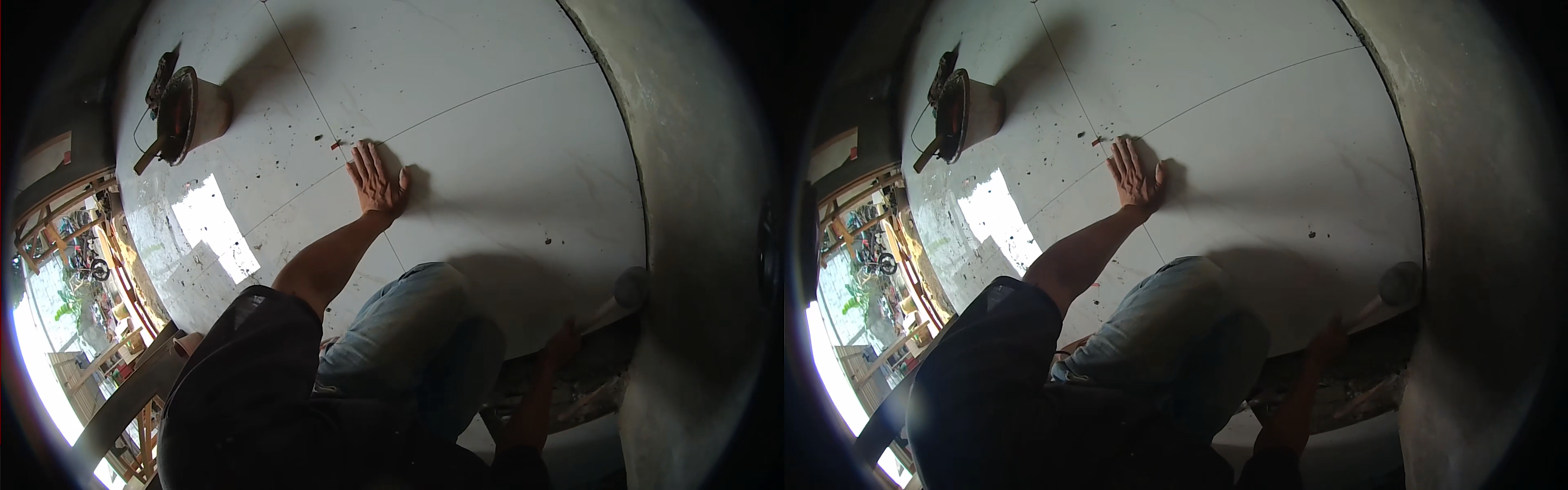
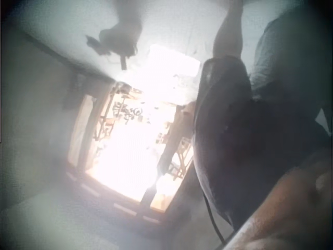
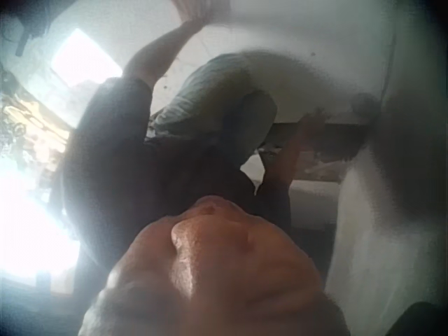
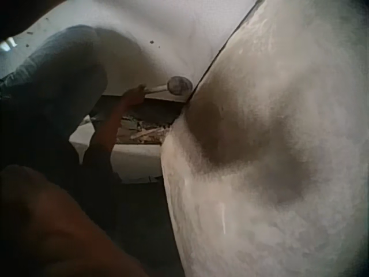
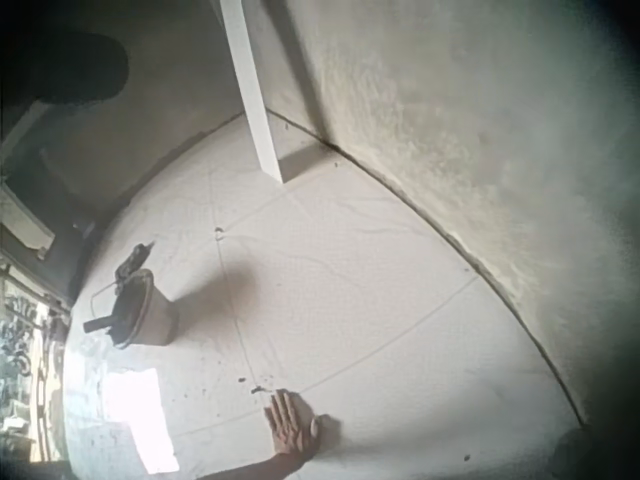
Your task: The person positions and levels a floor tile by tapping it with a rubber mallet and using a trowel to adjust the mortar underneath.
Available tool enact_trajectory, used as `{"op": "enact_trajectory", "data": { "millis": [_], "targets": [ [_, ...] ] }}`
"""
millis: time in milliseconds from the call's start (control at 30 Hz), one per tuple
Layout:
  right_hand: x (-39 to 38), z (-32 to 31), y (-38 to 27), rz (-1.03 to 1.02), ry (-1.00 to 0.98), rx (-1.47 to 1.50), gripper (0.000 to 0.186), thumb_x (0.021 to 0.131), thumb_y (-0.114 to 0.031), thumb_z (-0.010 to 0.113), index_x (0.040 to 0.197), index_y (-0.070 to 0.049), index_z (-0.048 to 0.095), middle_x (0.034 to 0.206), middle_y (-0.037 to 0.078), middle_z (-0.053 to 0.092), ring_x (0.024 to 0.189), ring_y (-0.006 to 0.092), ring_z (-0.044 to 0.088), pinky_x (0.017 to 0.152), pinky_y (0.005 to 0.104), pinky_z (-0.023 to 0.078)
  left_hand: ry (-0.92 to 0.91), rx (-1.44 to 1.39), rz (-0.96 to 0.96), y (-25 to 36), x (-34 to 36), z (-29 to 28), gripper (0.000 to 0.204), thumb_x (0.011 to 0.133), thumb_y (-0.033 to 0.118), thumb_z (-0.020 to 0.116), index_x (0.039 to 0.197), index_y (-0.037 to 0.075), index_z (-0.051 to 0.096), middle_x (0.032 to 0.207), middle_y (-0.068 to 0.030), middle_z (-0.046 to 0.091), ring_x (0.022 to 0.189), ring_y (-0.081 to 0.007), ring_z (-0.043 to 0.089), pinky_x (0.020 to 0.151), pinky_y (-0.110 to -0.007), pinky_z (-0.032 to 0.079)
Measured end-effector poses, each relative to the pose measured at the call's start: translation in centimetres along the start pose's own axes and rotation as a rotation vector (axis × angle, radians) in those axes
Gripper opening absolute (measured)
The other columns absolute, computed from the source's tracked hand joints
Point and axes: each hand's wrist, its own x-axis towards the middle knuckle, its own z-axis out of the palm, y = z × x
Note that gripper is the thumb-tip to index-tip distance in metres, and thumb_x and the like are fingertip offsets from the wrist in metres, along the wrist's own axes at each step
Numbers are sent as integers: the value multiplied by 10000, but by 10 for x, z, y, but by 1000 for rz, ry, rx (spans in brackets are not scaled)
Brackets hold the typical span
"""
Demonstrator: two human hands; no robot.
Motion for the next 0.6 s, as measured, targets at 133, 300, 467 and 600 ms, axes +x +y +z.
{"op": "enact_trajectory", "data": {
  "millis": [133,300,467,600],
  "targets": [
    [10,3,-9,-227,165,-202,344,830,-59,526,1164,-16,594,981,249,626,822,404,628,729,466,506,46,-84,17,1,4,-6,842,910,520,361,1454,-60,84,1528,-260,33,1425,-397,-29,1139,-520,-7],
    [-3,-19,-32,-233,212,-285,259,860,-92,520,1075,6,628,820,241,635,734,403,620,682,469,497,36,27,63,-2,11,-3,826,917,508,358,1457,-54,83,1534,-246,9,1427,-385,-40,1144,-510,-4],
    [2,-69,-108,204,86,555,241,904,-175,486,915,35,604,730,231,601,658,402,586,582,489,437,-41,71,218,40,35,-15,834,905,495,391,1461,-40,76,1536,-233,13,1429,-373,-42,1141,-525,-5],
    [-5,-83,-107,78,108,547,267,916,-209,491,875,38,582,699,222,584,625,383,576,564,458,419,-86,64,411,111,67,-15,845,891,489,427,1465,-22,77,1542,-202,21,1434,-353,-33,1140,-535,-8]
  ]
}}
